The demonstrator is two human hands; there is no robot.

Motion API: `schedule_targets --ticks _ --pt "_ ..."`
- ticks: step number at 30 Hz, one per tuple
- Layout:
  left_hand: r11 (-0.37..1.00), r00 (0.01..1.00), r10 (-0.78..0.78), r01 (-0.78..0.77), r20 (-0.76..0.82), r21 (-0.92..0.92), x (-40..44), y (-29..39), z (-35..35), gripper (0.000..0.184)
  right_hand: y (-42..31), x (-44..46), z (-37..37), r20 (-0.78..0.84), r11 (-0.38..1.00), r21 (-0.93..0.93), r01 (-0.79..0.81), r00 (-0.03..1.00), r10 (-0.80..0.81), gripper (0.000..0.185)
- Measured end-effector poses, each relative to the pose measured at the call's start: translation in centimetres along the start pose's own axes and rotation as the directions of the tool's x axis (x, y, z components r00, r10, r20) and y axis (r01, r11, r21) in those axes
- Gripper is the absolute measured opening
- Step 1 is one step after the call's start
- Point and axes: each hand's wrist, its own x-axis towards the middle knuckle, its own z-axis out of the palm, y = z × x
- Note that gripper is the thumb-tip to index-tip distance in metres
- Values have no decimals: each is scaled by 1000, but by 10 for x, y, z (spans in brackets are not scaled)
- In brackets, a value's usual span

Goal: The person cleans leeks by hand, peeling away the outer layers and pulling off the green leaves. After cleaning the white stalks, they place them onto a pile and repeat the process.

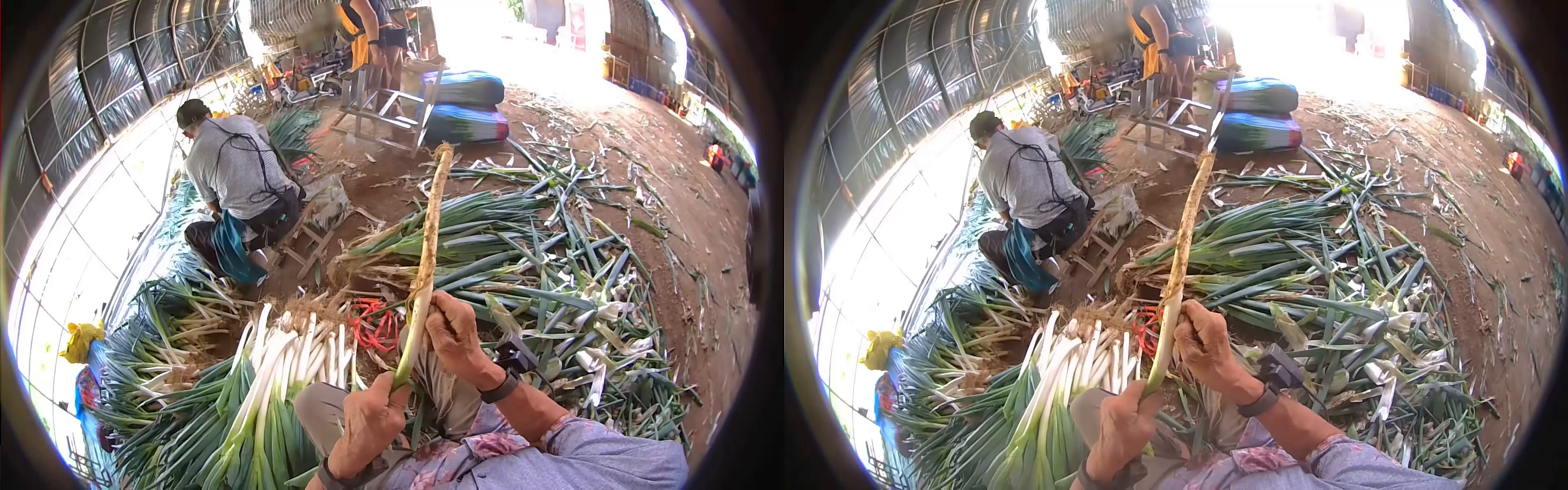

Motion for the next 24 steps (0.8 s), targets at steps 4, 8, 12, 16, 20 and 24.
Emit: schedule_targets --ticks 4,8,12,16,20,24 --pt "830 944 -164 289 288 -477 1 0 -6 19 -6 -1 -2 -96 989 -81 121 987 -128 13" --pt "570 870 -117 454 480 -685 0 1 -16 23 -12 2 -5 -59 841 -329 429 880 -472 16" --pt "655 882 -108 411 459 -634 9 4 -16 19 2 -6 -9 16 667 -493 558 773 -634 14" --pt "729 948 -141 295 287 -618 19 23 -12 15 -3 -20 -9 226 790 -351 503 864 -450 19" --pt "465 930 -159 366 330 -806 17 32 -3 24 -12 -26 -10 211 819 -320 477 878 -429 24" --pt "396 910 -12 385 414 -834 9 34 -9 34 -5 -30 -10 186 785 -310 537 844 -504 27"
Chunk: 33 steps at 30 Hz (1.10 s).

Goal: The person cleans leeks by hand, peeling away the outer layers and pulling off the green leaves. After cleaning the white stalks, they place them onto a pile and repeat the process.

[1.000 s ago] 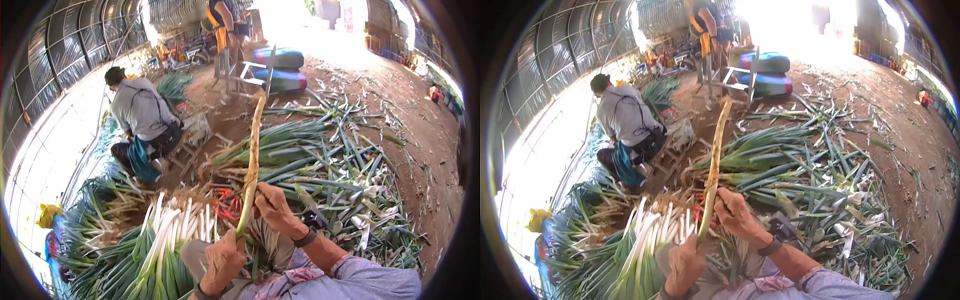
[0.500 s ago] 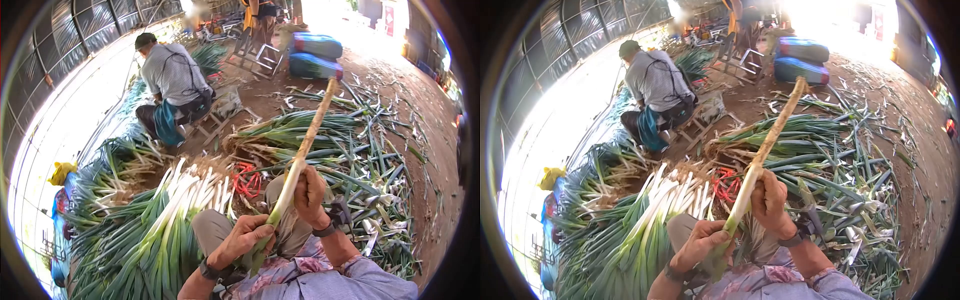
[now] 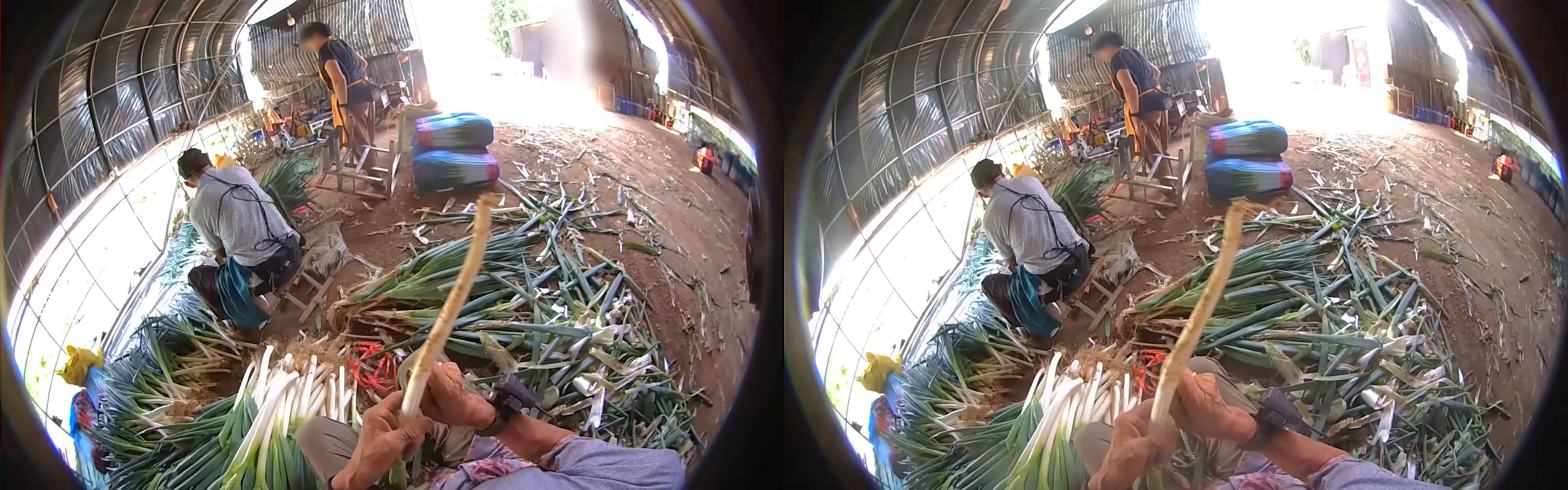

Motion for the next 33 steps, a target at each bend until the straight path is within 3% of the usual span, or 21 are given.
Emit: schedule_targets --ticks 1,4,5,8,10,11,12,14,15,17,19,21,23,26,28,30,32,33 --pt "980 985 -125 141 -117 140 0 5 9 42 1 -5 0 23 988 104 -117 993 115 26" --pt "949 969 -197 227 -148 219 0 12 15 55 2 1 -7 176 955 218 -201 971 164 27" --pt "961 976 -202 214 -86 174 -1 18 15 50 1 -1 -11 257 888 348 -301 941 219 34" --pt "916 952 -295 305 -76 259 -4 21 14 47 -17 5 -19 255 734 580 -353 935 247 43" --pt "954 980 -192 175 48 244 -7 5 7 45 -16 -4 -14 251 579 685 -442 889 382 50" --pt "958 976 -211 196 49 207 -9 -1 7 45 -10 -6 -14 283 615 634 -469 880 380 59" --pt "962 973 -224 210 61 175 -10 -4 7 46 -5 -5 -15 266 742 507 -439 898 350 66" --pt "964 961 -255 243 104 110 -11 2 8 50 3 -21 -12 245 620 556 -553 822 514 58" --pt "962 954 -269 261 131 80 -13 3 8 53 -1 -22 -13 184 698 398 -596 797 575 48" --pt "964 950 -265 265 163 23 -16 -1 5 59 9 -30 -14 78 909 170 -380 925 372 38" --pt "965 943 -258 261 210 15 -18 -7 2 63 4 -19 -15 -46 983 -145 -113 993 108 19" --pt "968 931 -251 246 265 52 -24 -13 -3 67 39 -36 -12 -106 850 358 -386 888 448 12" --pt "960 919 -268 279 289 2 -33 -17 -6 66 80 -54 -18 -87 739 470 -482 808 583 7" --pt "952 912 -284 305 295 -25 -50 -5 1 64 89 -37 -42 -134 881 99 -462 872 472 15" --pt "964 920 -245 264 306 -23 -57 4 4 64 120 -54 -60 -66 740 -373 -560 812 580 23" --pt "980 932 -176 195 316 -29 -62 6 2 64 106 -54 -81 239 632 -712 -307 739 629 22" --pt "961 931 -252 273 265 -48 -60 10 -1 63 92 -54 -73 75 794 -593 -138 971 225 20" --pt "950 924 -299 313 238 -19 -55 15 -3 62 51 -24 -76 164 859 -385 -337 891 423 35"
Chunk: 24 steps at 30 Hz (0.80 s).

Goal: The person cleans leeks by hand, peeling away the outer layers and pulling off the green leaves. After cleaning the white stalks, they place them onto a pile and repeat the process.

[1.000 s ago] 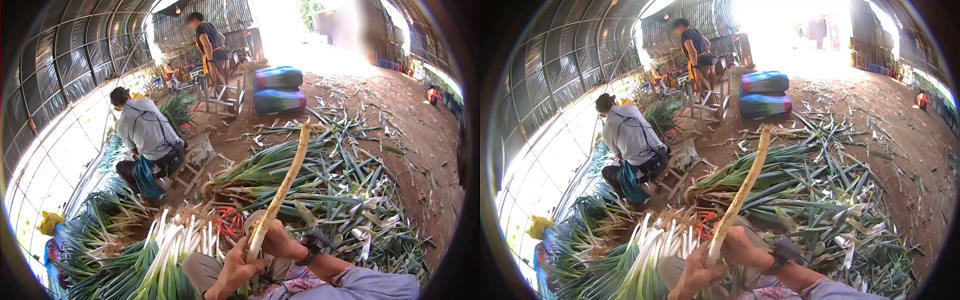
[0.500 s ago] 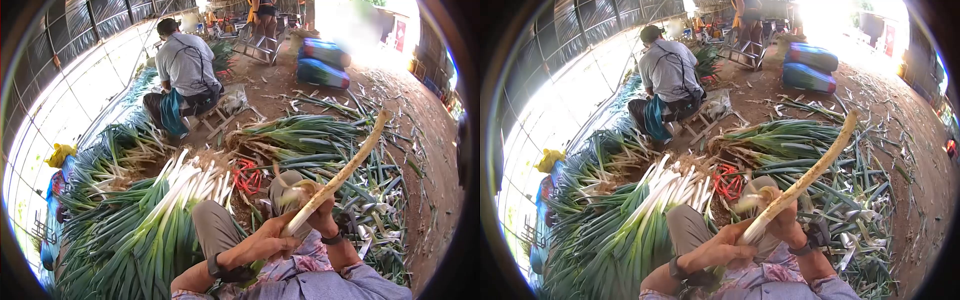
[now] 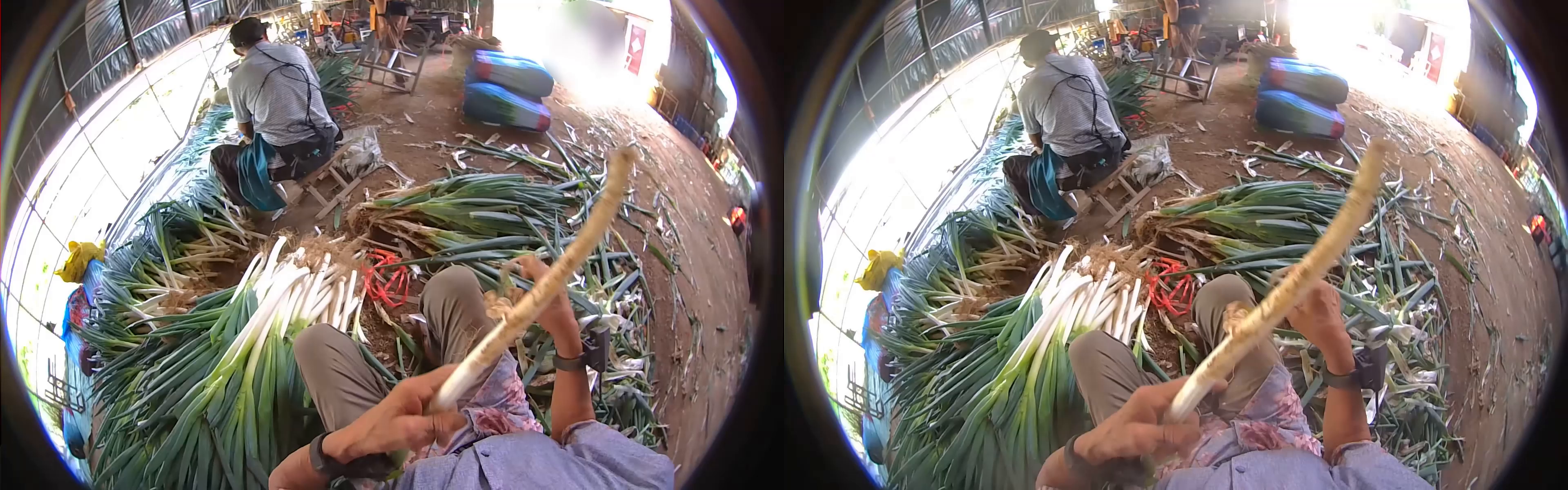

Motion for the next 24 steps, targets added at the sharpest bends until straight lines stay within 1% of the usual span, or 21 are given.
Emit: schedule_targets --ticks 1,2,3,5,6,7,9,10,11,13,14,15,16,17,18,19,21,22,23,24 --pt "999 998 -50 50 -29 17 2 1 -1 62 -9 0 -4 114 895 410 -174 984 139 60" --pt "999 1000 -25 24 -14 -34 7 -6 -5 54 -30 2 -16 232 647 724 -239 968 99 69" --pt "999 1000 -24 24 -4 -26 14 -15 -7 49 -52 4 -26 316 291 907 -304 949 7 78" --pt "1000 1000 -5 5 -17 -15 25 -33 -7 37 -83 2 -18 274 67 961 -269 957 -96 83" --pt "999 1000 -2 2 0 -38 27 -34 -4 28 -80 -3 -8 308 51 951 -303 942 -135 91" --pt "997 1000 1 1 22 -80 25 -36 -4 27 -76 -7 -3 358 80 934 -349 917 -176 83" --pt "987 997 11 2 82 -158 20 -40 -6 27 -70 -21 2 334 191 934 -303 928 -162 66" --pt "989 997 16 -4 78 -147 15 -34 -4 28 -68 -21 6 266 224 947 -229 952 -149 64" --pt "982 995 29 -11 93 -187 11 -38 -6 27 -67 -21 10 196 259 953 -157 971 -136 62" --pt "969 986 54 -14 157 -247 6 -41 -11 27 -47 -30 3 159 274 949 -155 987 8 48" --pt "958 988 -3 46 152 -284 1 -39 -11 41 -40 -32 3 116 267 955 -128 991 61 35" --pt "962 990 2 35 138 -270 -2 -39 -12 41 -36 -29 -4 122 408 886 -221 959 255 23" --pt "966 993 7 25 121 -258 -6 -42 -12 41 -19 -23 -10 37 601 783 -163 976 216 19" --pt "968 995 13 12 99 -250 -10 -42 -13 42 -8 -16 -14 -7 609 778 -158 966 259 19" --pt "970 1000 4 1 20 -245 -17 -35 -10 45 3 -8 -17 -51 617 772 -153 953 300 21" --pt "971 999 40 -38 5 -234 -21 -33 -14 42 7 -4 -20 -44 446 878 -174 899 436 24" --pt "969 993 112 -116 -32 -218 -31 -31 -23 35 66 -19 -34 -72 582 764 -279 859 506 26" --pt "966 990 96 -116 -99 -230 -34 -30 -25 36 91 -28 -43 -83 632 696 -341 836 543 25" --pt "972 982 97 -128 -160 -196 -33 -28 -26 38 116 -37 -47 -97 672 622 -402 812 575 24" --pt "963 972 133 -173 -195 -206 -33 -32 -31 38 131 -45 -46 -87 698 537 -474 792 604 24"
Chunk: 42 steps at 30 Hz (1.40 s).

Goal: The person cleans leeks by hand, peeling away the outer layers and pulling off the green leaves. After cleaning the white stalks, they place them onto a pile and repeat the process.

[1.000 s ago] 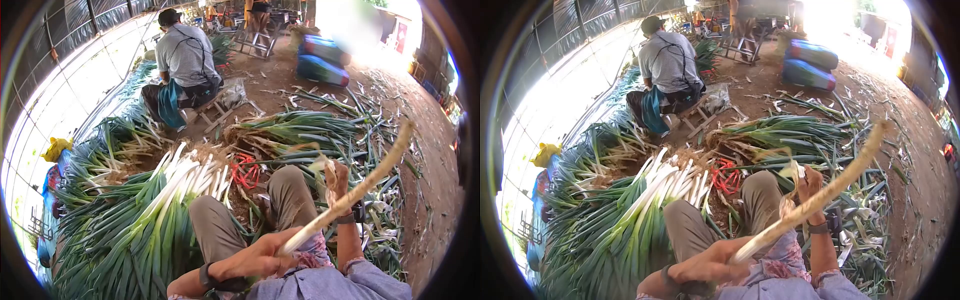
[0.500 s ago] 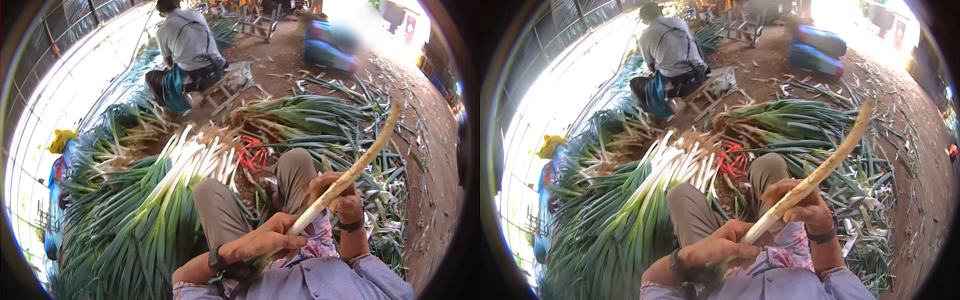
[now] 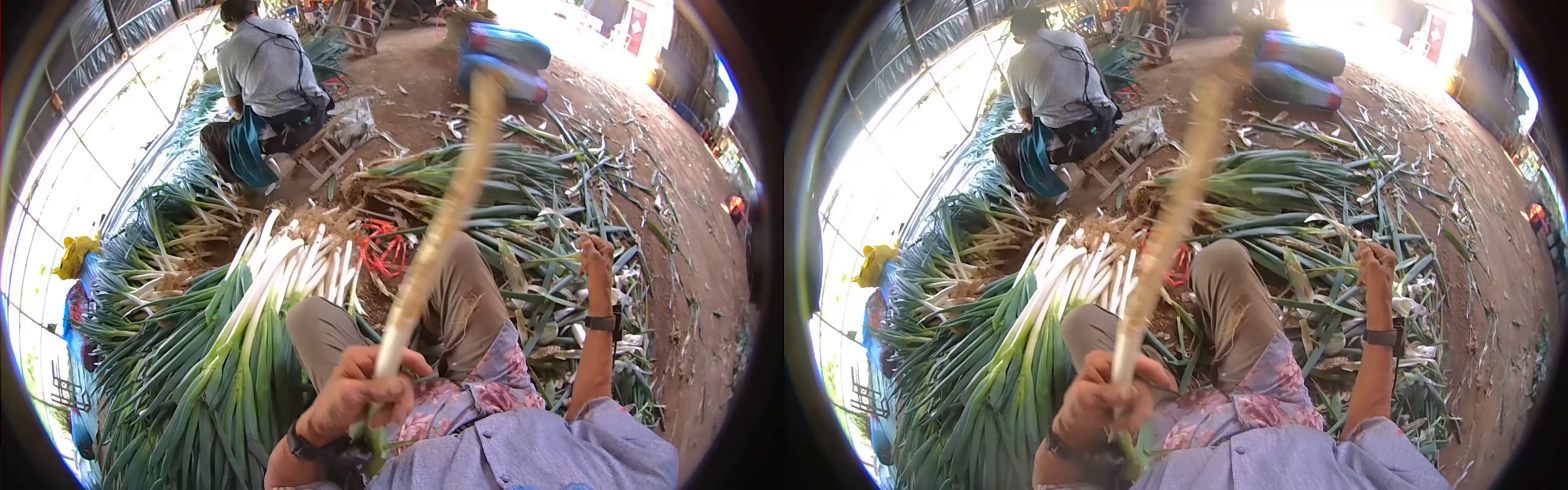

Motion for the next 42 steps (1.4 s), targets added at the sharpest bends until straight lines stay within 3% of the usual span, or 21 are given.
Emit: schedule_targets --ticks 2,3,4,6,7,9,11,12,13,15,16,19,20,22,23,26,28,30,32,35,42 --pt "998 996 60 -60 -59 8 1 1 -10 38 23 -8 -19 -40 971 -222 -90 996 83 22" --pt "996 992 88 -84 -90 42 6 6 -11 38 24 -12 -18 51 884 -463 -57 995 91 23" --pt "995 991 87 -83 -103 47 11 9 -9 38 28 -18 -11 110 646 -732 214 974 -198 28" --pt "996 991 81 -76 -107 45 23 4 -14 38 26 -31 6 248 336 -856 393 882 -400 41" --pt "996 991 80 -75 -109 46 30 0 -17 38 -7 -41 32 233 409 -827 386 897 -376 47" --pt "996 991 67 -59 -118 73 41 -2 -15 33 -47 -55 65 263 691 -584 426 905 -335 49" --pt "990 983 39 -13 -177 143 48 -1 -4 30 -105 -75 100 428 960 -118 254 885 -182 44" --pt "985 978 29 7 -204 172 51 1 3 25 -122 -86 116 473 987 82 139 866 -162 42" --pt "958 964 62 14 -257 285 55 -3 7 24 -135 -96 131 520 961 275 10 839 -157 40" --pt "867 925 149 49 -350 496 61 -12 15 22 -156 -104 152 632 931 346 -114 762 -142 32" --pt "846 930 120 87 -348 526 59 -6 28 21 -153 -106 162 645 903 392 -178 753 -131 30" --pt "753 983 72 56 -167 656 53 -13 19 26 -141 -111 177 659 803 511 -307 740 -136 22" --pt "872 987 9 70 -160 484 49 -12 21 32 -145 -113 176 646 778 547 -310 747 -157 20" --pt "929 996 -39 64 -77 365 45 -17 12 34 -142 -111 176 633 701 626 -342 748 -200 19" --pt "951 998 -58 64 -30 304 45 -20 8 36 -142 -107 174 637 712 614 -341 746 -192 19" --pt "878 993 25 34 -116 478 49 -35 2 36 -141 -102 172 633 775 552 -307 760 -149 20" --pt "642 964 204 -1 -169 767 52 -36 11 35 -143 -103 170 597 872 463 -159 783 -175 22" --pt "377 909 403 -59 -106 924 55 -36 15 32 -142 -103 169 523 914 407 5 818 -238 24" --pt "423 917 377 -48 -127 905 56 -32 19 32 -134 -107 173 411 910 377 171 850 -330 24" --pt "459 930 341 -35 -139 888 57 -35 21 32 -124 -111 177 299 889 358 284 867 -398 21" --pt "703 949 192 44 -249 709 60 -41 18 32 -120 -114 178 286 903 275 330 869 -405 16"
